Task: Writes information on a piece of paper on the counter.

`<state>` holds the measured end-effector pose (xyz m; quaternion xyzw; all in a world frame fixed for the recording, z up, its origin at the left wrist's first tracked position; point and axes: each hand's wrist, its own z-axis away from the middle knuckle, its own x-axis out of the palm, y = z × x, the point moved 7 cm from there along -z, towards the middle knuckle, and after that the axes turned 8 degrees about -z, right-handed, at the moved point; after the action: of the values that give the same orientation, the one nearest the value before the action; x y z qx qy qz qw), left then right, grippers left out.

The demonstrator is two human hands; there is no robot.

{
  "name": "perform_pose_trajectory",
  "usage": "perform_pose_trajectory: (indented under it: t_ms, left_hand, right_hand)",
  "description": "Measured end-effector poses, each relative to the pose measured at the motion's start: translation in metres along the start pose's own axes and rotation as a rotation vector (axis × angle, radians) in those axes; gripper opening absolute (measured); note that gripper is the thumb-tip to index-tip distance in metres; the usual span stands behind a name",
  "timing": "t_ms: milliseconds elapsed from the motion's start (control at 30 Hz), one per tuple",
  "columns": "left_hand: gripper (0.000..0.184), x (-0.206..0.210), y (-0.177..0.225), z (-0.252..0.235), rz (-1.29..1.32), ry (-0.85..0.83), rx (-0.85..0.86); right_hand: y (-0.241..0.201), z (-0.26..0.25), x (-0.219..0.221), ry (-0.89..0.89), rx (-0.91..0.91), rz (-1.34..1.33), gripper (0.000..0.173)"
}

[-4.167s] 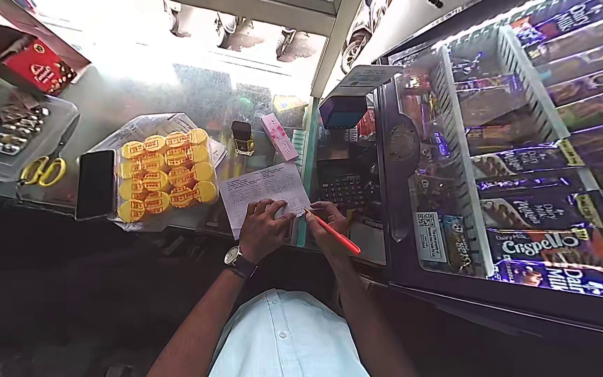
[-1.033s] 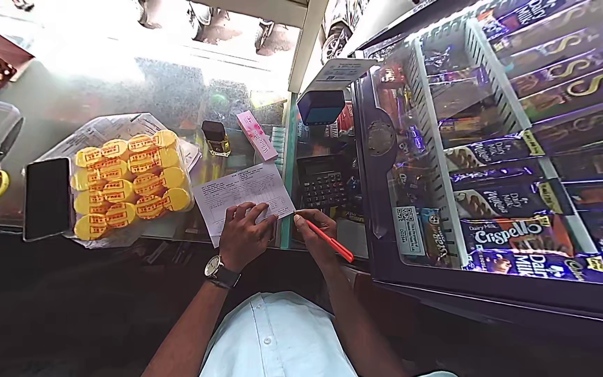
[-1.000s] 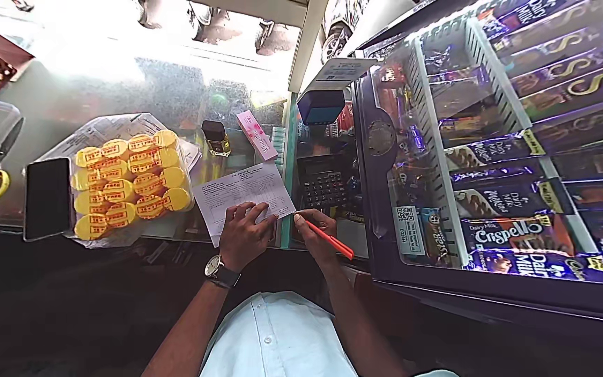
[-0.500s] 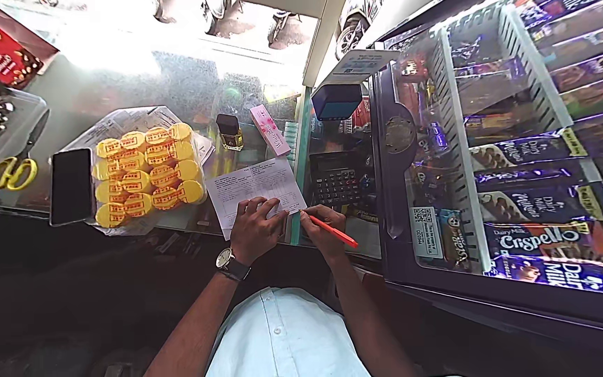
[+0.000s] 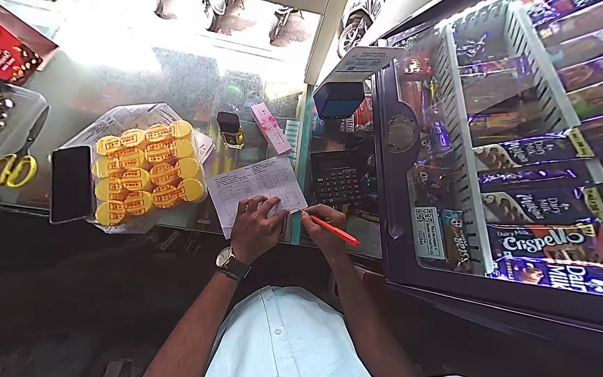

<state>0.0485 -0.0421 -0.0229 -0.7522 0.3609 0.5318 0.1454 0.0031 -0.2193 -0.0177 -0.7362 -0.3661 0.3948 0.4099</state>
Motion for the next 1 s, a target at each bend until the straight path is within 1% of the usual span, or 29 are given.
perform_pose_trajectory:
  t_ms: [867,1000]
  left_hand:
    - [0.029,-0.0007,-0.0006,-0.0001,0.003,-0.009,-0.004]
    - [0.029,0.0002,0.0002,0.0006,0.003,-0.005,0.003]
  right_hand:
    - [-0.0006,0.0004,-0.0025,0.048,-0.025,0.026,0.008]
    - [0.0007,0.0010,-0.0035,0.059,-0.003,0.017,0.008]
